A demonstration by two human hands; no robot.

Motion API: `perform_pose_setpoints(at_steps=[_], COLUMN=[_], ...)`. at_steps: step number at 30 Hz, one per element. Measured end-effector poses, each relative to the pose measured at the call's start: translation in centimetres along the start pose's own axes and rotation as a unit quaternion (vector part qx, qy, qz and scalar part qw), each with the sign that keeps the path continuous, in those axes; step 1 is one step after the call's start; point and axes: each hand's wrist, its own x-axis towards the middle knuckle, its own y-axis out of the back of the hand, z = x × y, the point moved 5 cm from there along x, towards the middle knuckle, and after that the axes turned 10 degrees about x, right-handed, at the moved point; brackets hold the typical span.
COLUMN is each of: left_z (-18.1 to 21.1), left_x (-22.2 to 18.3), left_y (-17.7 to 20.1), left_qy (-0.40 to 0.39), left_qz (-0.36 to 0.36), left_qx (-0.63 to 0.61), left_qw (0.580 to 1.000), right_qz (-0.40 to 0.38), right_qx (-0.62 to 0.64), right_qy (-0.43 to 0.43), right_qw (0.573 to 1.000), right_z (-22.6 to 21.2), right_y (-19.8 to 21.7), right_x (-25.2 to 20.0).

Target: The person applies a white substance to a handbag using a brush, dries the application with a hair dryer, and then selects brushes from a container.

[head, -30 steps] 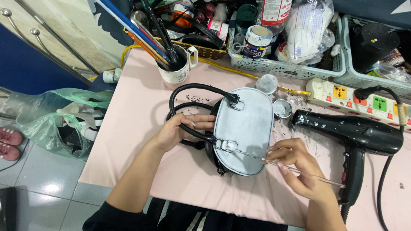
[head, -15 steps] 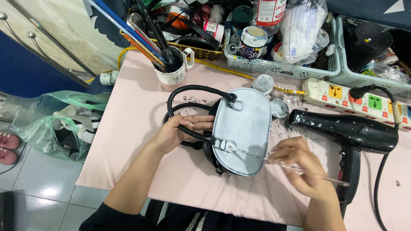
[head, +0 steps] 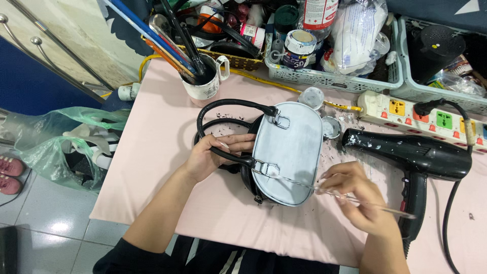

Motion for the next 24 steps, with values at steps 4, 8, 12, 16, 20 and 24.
perform_pose_setpoints(at_steps=[4,8,12,16,20,24], left_z=[-0.1,-0.1,-0.2,-0.2,-0.3,-0.2], left_x=[0.0,0.0,0.1,0.1,0.2,0.1], left_y=[0.1,0.2,0.1,0.3,0.1,0.2], left_qy=[-0.002,-0.003,-0.008,0.002,-0.004,-0.003], left_qz=[-0.003,-0.002,0.002,0.01,0.007,0.006], left_qx=[0.001,0.007,0.004,0.008,0.0,0.0], left_qw=[1.0,1.0,1.0,1.0,1.0,1.0], right_qz=[0.06,0.014,0.008,0.027,0.02,0.02], right_qx=[0.086,-0.037,-0.023,-0.009,0.02,-0.013], right_qy=[-0.039,-0.003,0.001,-0.003,-0.007,-0.006], right_qw=[0.994,0.999,1.0,1.0,1.0,1.0], right_z=[0.3,-0.3,-0.2,0.1,0.2,0.0], right_y=[0.5,0.1,0.2,0.0,-0.2,-0.3], right_x=[-0.1,0.2,0.5,0.5,0.4,0.2])
